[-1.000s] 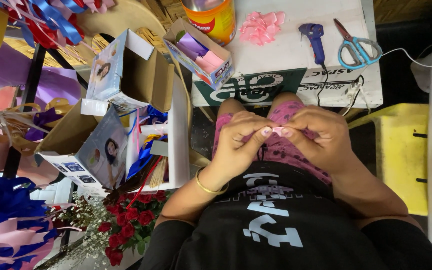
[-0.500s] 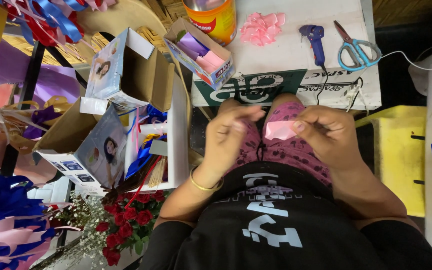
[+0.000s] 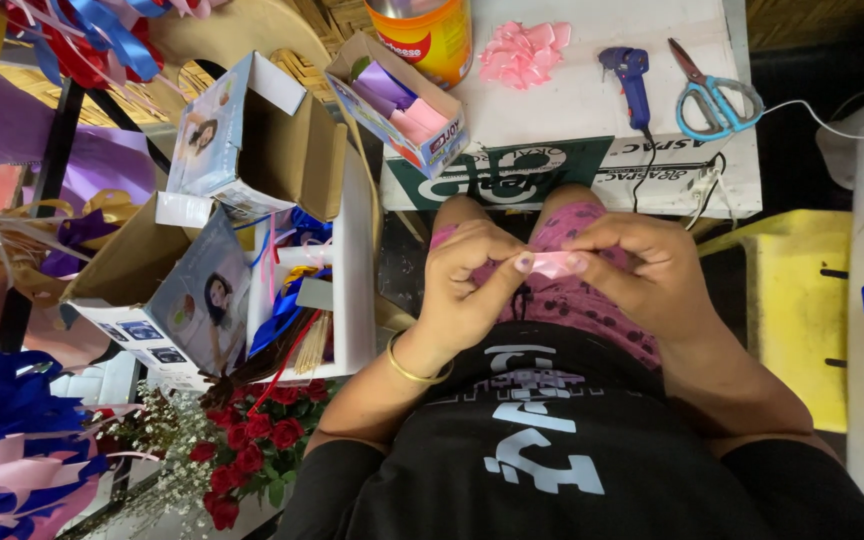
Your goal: The person folds pink paper ribbons into small flower shapes and uses a hot glue gun to attach them to a central base. They repeatedly pick up the glue gun, apply adhesive, and press the folded paper pieces together to build a larger floral arrangement.
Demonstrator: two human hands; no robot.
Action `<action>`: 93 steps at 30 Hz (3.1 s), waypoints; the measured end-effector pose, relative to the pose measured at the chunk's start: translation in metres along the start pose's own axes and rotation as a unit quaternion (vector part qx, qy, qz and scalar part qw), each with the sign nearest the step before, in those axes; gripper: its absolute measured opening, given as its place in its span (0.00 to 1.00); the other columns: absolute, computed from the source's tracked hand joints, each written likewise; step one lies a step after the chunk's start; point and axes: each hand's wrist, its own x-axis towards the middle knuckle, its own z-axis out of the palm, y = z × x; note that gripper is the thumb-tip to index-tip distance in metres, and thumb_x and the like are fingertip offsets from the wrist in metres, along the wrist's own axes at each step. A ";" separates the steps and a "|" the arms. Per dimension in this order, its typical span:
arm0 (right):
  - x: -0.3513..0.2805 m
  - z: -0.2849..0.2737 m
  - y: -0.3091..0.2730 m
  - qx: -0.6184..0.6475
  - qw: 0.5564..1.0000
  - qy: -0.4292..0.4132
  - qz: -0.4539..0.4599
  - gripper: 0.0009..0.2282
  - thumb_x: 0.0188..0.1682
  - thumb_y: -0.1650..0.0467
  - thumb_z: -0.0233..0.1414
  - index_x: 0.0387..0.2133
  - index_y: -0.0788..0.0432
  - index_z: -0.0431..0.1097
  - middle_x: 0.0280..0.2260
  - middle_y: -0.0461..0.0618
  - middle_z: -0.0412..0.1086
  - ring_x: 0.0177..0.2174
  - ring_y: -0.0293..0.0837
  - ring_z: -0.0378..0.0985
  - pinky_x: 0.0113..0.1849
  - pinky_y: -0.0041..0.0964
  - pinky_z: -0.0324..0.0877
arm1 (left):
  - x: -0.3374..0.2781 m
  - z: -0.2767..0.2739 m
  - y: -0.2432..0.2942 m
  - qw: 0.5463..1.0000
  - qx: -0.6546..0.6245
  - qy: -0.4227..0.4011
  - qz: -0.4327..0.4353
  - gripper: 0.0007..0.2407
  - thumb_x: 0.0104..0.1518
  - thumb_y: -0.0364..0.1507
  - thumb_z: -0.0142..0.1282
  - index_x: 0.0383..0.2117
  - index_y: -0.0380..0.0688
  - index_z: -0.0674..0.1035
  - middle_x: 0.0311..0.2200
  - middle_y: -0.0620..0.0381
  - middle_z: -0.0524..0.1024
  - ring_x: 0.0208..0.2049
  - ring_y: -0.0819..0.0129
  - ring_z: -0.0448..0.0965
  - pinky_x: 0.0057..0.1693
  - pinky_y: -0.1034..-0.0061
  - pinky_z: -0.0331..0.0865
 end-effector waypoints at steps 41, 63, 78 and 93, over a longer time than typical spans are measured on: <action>0.114 -0.006 0.358 -0.013 0.924 0.169 0.343 0.06 0.47 0.75 0.56 0.37 0.59 0.72 0.26 0.49 0.71 0.21 0.35 0.75 0.24 0.26 0.74 | -0.121 -0.108 -0.147 0.902 0.076 0.238 -0.353 0.04 0.56 0.24 0.66 0.33 0.38 0.81 0.26 0.53 0.80 0.31 0.70 0.78 0.41 0.76 0.72; 0.004 -0.005 0.096 0.584 0.760 -0.159 0.235 0.48 0.48 0.39 0.30 0.64 0.71 0.56 0.58 0.72 0.66 0.48 0.64 0.77 0.48 0.60 0.74 | -0.073 -0.068 -0.073 0.972 0.043 0.108 -0.204 0.26 0.52 0.16 0.64 0.60 0.42 0.75 0.39 0.50 0.83 0.37 0.70 0.80 0.53 0.70 0.73; -0.014 -0.005 0.050 0.591 0.744 -0.249 0.184 0.48 0.50 0.41 0.27 0.62 0.77 0.57 0.53 0.79 0.67 0.52 0.68 0.72 0.51 0.60 0.67 | -0.051 -0.051 -0.020 0.994 0.062 0.051 0.080 0.31 0.57 0.57 0.49 0.46 0.40 0.84 0.31 0.57 0.84 0.30 0.57 0.84 0.42 0.65 0.76; -0.045 0.009 0.060 0.143 0.980 -0.131 -0.042 0.40 0.44 0.46 0.51 0.45 0.80 0.69 0.42 0.81 0.71 0.38 0.69 0.80 0.44 0.57 0.75 | -0.041 -0.041 -0.019 0.996 0.014 0.049 0.071 0.31 0.48 0.54 0.60 0.50 0.41 0.81 0.33 0.59 0.83 0.33 0.61 0.84 0.44 0.67 0.77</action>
